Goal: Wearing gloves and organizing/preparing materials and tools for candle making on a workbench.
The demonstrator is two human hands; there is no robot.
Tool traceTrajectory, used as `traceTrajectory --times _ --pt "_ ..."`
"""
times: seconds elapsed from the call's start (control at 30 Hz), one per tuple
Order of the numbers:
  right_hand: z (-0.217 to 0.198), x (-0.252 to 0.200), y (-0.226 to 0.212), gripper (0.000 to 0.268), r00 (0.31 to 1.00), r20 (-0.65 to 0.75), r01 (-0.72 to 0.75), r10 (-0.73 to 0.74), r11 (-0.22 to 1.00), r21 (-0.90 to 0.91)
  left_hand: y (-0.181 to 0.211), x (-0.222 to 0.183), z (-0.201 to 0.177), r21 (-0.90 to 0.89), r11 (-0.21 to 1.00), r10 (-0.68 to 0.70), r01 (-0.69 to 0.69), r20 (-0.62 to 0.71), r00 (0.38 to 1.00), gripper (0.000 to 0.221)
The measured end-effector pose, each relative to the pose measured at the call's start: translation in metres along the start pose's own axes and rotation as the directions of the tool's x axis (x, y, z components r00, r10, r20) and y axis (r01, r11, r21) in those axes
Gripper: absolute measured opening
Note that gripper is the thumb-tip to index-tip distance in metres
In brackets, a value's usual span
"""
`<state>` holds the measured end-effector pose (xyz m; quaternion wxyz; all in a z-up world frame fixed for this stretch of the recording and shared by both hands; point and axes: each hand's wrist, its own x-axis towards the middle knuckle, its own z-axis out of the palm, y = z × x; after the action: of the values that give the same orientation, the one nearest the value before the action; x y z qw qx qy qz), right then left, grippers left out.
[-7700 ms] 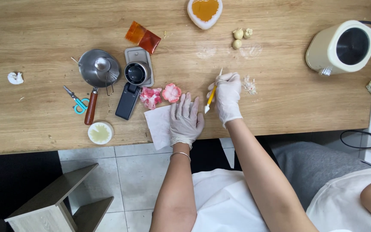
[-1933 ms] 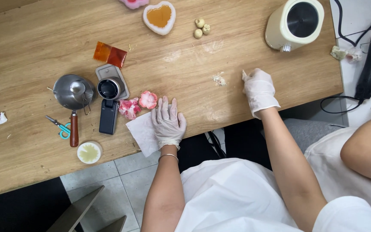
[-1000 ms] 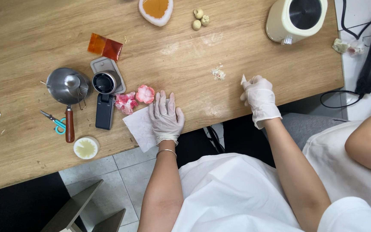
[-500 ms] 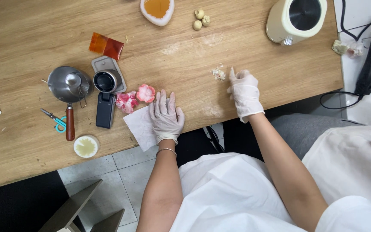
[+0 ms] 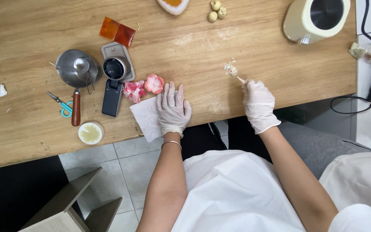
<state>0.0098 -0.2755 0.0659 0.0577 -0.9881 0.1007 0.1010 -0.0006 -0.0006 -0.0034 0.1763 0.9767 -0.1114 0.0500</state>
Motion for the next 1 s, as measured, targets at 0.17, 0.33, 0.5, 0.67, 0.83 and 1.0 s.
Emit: traceTrajectory --times 0.17,0.33,0.5,0.67,0.83,1.0 --pt "0.02 -0.029 -0.037 0.02 0.962 0.085 0.27 -0.26 0.954 -0.131 -0.002 0.005 0.0 -0.002 1.0 0.004 -0.004 -0.006 1.0 0.061" --pt "0.056 -0.026 -0.039 0.007 0.927 0.126 0.376 -0.354 0.883 -0.282 -0.001 0.0 -0.003 -0.009 1.0 0.004 -0.004 -0.011 1.0 0.06" --pt "0.052 0.005 -0.029 0.008 0.97 0.065 0.244 -0.235 0.928 -0.281 0.0 0.003 -0.004 -0.004 1.0 -0.008 0.008 0.017 1.0 0.059" --pt "0.02 0.007 -0.022 0.016 0.994 0.012 0.107 -0.107 0.994 -0.01 -0.002 0.001 -0.001 -0.001 1.0 -0.001 0.001 -0.001 1.0 0.06" --pt "0.024 -0.001 -0.011 0.022 0.985 0.171 -0.043 0.018 0.988 0.145 0.0 0.002 -0.002 0.002 1.0 0.01 -0.01 -0.027 1.0 0.059" --pt "-0.001 -0.016 -0.021 0.015 0.994 0.095 -0.001 -0.046 0.897 0.442 0.0 0.003 -0.004 0.001 1.0 0.005 -0.005 -0.019 1.0 0.059"
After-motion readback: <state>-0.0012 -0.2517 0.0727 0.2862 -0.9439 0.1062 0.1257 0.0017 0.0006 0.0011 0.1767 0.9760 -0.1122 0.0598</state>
